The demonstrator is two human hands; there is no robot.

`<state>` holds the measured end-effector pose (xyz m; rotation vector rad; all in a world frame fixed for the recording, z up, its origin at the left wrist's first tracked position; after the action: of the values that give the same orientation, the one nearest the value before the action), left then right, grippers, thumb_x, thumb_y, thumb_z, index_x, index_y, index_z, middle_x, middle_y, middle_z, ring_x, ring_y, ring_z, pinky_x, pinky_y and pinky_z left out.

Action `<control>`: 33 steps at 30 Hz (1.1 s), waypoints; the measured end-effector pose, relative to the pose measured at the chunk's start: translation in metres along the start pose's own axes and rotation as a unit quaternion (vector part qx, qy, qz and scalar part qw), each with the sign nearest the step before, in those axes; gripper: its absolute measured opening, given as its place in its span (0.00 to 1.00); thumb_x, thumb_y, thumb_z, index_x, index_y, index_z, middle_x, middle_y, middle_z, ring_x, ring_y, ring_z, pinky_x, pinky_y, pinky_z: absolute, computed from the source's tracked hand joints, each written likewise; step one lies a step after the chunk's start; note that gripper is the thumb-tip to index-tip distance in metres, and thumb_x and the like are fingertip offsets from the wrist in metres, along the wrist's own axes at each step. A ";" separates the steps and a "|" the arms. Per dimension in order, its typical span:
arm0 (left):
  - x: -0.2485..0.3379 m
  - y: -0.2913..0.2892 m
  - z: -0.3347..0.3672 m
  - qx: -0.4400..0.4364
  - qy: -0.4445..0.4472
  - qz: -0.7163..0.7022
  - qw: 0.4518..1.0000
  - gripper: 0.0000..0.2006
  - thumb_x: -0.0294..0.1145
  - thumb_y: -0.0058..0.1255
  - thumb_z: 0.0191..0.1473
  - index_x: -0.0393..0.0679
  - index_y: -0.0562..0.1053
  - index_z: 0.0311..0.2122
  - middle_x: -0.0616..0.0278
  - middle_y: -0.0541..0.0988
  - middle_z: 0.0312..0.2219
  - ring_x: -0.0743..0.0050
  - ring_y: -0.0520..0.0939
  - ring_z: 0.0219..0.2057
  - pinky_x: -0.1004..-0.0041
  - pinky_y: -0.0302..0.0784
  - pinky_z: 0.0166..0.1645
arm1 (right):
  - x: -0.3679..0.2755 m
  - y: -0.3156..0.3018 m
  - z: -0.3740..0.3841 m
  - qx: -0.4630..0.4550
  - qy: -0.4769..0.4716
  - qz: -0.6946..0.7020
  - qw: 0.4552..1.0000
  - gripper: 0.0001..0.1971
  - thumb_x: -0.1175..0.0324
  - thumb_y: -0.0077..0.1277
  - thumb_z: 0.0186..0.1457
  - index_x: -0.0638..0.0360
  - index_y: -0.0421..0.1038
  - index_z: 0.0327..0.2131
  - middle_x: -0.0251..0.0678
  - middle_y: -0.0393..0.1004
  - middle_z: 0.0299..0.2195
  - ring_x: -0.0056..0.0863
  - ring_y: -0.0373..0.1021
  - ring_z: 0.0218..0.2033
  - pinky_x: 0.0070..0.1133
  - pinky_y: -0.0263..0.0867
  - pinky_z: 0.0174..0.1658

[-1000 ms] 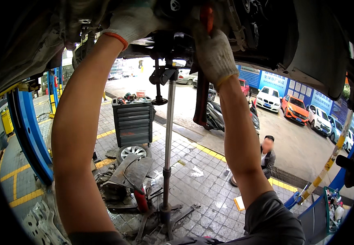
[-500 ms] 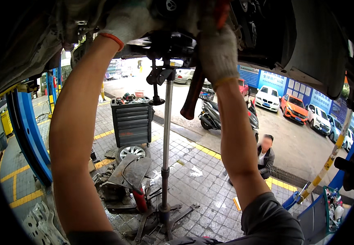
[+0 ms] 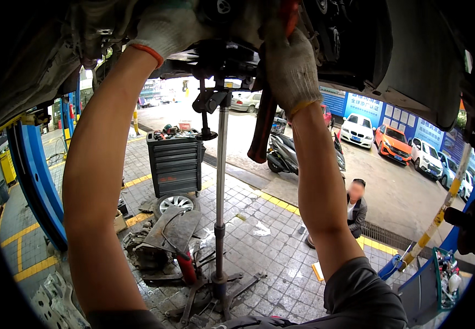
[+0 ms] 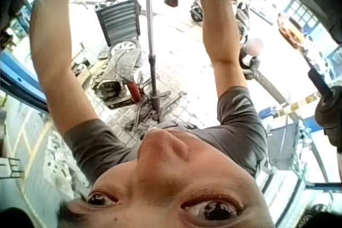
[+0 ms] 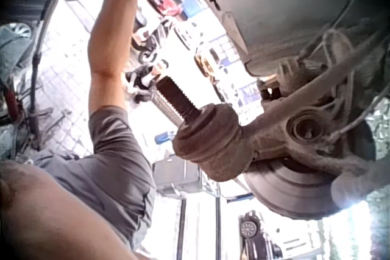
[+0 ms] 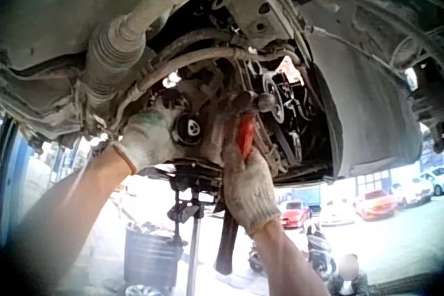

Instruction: The person works under a raised car, using a hammer and a pry bar to remove and install a suspension bushing. They repeatedly strike the bushing, remove it, apply lubricant, and reinsert it into the chassis mount.

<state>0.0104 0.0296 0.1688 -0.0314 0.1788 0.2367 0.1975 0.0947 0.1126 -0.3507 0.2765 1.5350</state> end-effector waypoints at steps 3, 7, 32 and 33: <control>0.000 -0.010 0.004 -0.062 -0.016 -0.063 0.996 0.46 0.60 0.69 0.41 0.45 0.69 0.63 0.38 0.70 0.60 0.40 0.77 0.55 0.58 0.74 0.60 | 0.010 0.011 -0.001 -0.013 0.009 -0.059 0.998 0.31 0.41 0.47 0.63 0.67 0.75 0.39 0.32 0.70 0.21 0.21 0.66 0.24 0.24 0.62 0.29; 0.005 -0.012 0.000 0.002 0.033 -0.185 0.982 0.45 0.61 0.66 0.42 0.43 0.70 0.61 0.46 0.72 0.60 0.41 0.73 0.59 0.55 0.69 0.63 | 0.018 0.009 0.006 -0.031 0.006 -0.091 0.995 0.30 0.42 0.47 0.63 0.67 0.74 0.34 0.33 0.69 0.21 0.21 0.64 0.23 0.28 0.62 0.30; -0.002 0.028 0.011 0.065 0.056 -0.003 0.996 0.47 0.68 0.63 0.42 0.42 0.70 0.60 0.45 0.72 0.59 0.48 0.69 0.63 0.54 0.59 0.68 | 0.019 0.008 0.013 -0.001 -0.034 -0.054 0.998 0.27 0.45 0.47 0.64 0.67 0.74 0.35 0.37 0.72 0.22 0.23 0.70 0.23 0.26 0.67 0.29; -0.004 0.030 0.012 0.067 0.057 -0.007 0.996 0.47 0.68 0.63 0.42 0.42 0.70 0.60 0.45 0.72 0.59 0.47 0.69 0.63 0.54 0.60 0.68 | 0.015 0.007 0.011 0.013 -0.034 -0.025 0.999 0.27 0.45 0.47 0.64 0.67 0.74 0.36 0.38 0.72 0.22 0.23 0.70 0.24 0.26 0.68 0.30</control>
<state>0.0015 0.0590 0.1813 0.0879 0.3076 0.2078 0.1904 0.1126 0.1168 -0.2832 0.2330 1.4908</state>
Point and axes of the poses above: each hand's wrist, its own z-axis towards the middle knuckle, its own y-axis out of the palm, x = y × z, the point moved 1 cm from there along z, towards the middle knuckle
